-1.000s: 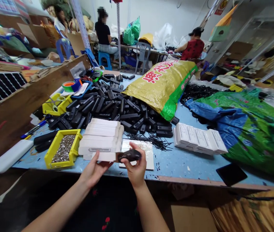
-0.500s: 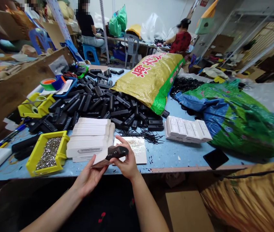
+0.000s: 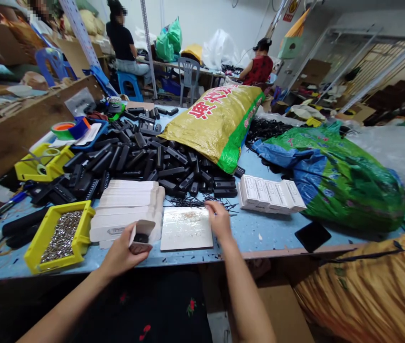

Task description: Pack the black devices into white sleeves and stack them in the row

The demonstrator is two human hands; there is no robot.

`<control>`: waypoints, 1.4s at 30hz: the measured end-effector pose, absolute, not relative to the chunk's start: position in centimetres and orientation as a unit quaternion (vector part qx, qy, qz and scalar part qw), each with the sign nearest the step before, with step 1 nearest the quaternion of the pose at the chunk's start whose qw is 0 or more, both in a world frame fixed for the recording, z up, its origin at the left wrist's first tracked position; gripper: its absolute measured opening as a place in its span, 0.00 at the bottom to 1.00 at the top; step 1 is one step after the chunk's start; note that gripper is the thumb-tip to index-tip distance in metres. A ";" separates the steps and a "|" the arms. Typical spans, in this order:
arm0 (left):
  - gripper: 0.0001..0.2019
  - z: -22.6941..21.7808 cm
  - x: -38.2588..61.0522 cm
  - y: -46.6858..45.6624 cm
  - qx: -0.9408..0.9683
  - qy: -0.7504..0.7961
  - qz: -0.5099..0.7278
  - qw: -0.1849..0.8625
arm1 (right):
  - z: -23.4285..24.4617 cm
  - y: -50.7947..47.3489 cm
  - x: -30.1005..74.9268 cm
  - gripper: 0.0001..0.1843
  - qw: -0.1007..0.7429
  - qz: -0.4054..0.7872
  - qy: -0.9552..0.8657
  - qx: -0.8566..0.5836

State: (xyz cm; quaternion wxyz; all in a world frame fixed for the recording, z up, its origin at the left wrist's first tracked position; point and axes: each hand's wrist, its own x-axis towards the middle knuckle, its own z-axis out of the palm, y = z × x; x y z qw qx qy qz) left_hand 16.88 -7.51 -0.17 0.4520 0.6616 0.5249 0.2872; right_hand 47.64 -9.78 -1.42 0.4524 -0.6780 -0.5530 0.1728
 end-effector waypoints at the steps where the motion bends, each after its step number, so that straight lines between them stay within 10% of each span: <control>1: 0.36 -0.3 16.7 -7.4 0.663 0.538 0.295 0.429 | -2.1 -9.3 50.2 0.13 0.444 0.149 -0.535 -0.703; 13: 0.37 -0.3 17.5 -7.1 0.631 0.517 0.325 0.479 | -8.0 -8.8 53.2 0.22 0.547 0.176 -0.358 -0.736; 21: 0.40 -0.5 17.6 -7.1 0.592 0.474 0.359 0.544 | -0.6 -9.3 39.9 0.19 0.617 0.313 -0.413 -0.592; 24: 0.44 -1.1 17.3 -7.2 0.592 0.494 0.331 0.544 | 0.8 -9.7 34.6 0.10 0.510 0.277 -0.570 -0.582; 27: 0.38 -1.6 16.9 -7.2 0.617 0.491 0.322 0.524 | 0.9 -9.5 33.4 0.05 0.410 0.213 -0.671 -0.581; 32: 0.22 -2.2 16.7 -6.7 0.647 0.469 0.334 0.499 | -1.4 -8.5 33.0 0.17 0.519 0.331 -0.549 -0.566; 38: 0.49 -2.0 17.1 -6.4 0.563 0.480 0.339 0.581 | -3.4 -8.5 31.0 0.20 0.523 0.441 -0.571 -0.454; 42: 0.48 -1.6 17.0 -6.5 0.555 0.498 0.338 0.574 | -2.7 -8.3 31.3 0.18 0.522 0.452 -0.543 -0.478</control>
